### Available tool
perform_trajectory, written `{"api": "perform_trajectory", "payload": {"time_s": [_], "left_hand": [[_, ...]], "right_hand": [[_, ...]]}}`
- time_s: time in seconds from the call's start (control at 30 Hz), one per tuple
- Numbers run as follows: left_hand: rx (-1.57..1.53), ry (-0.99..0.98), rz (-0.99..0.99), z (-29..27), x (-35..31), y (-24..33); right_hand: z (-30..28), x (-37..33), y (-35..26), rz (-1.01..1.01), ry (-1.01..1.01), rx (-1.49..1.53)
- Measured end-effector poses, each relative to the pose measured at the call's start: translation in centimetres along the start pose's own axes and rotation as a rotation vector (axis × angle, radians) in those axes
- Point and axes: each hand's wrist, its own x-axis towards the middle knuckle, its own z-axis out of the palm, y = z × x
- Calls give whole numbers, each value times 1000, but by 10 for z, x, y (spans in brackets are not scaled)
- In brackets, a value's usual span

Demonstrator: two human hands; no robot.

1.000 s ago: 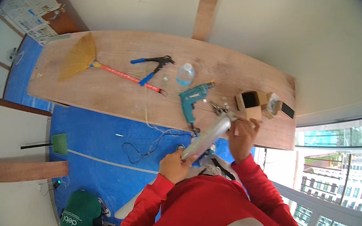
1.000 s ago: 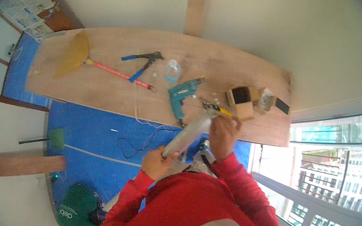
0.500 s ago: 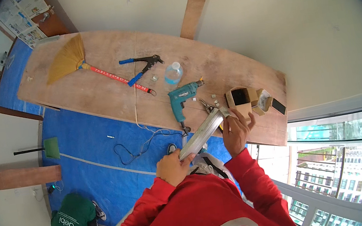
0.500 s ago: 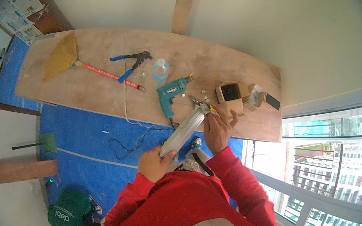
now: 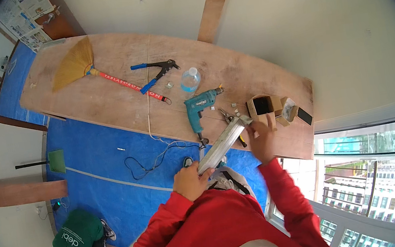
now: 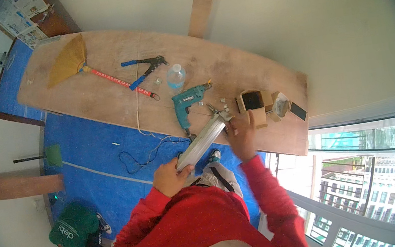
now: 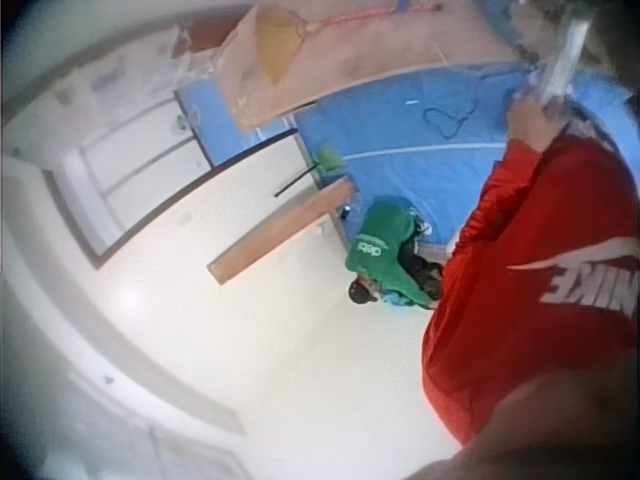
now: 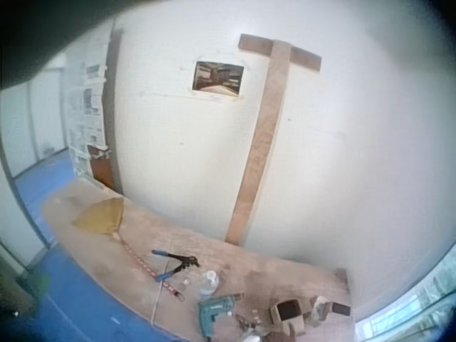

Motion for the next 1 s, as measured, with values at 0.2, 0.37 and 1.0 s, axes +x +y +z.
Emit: {"api": "perform_trajectory", "payload": {"time_s": [0.2,0.37,1.0], "left_hand": [[-384,-195,257,-38,12,-33],[-84,70,35,-7,8,5],[-67,-19,311,-69,14,-23]], "right_hand": [[-57,32,31,318,-399,604],[9,-12,-27,-144,359,-202],[-97,59,48,174,-708,1172]]}}
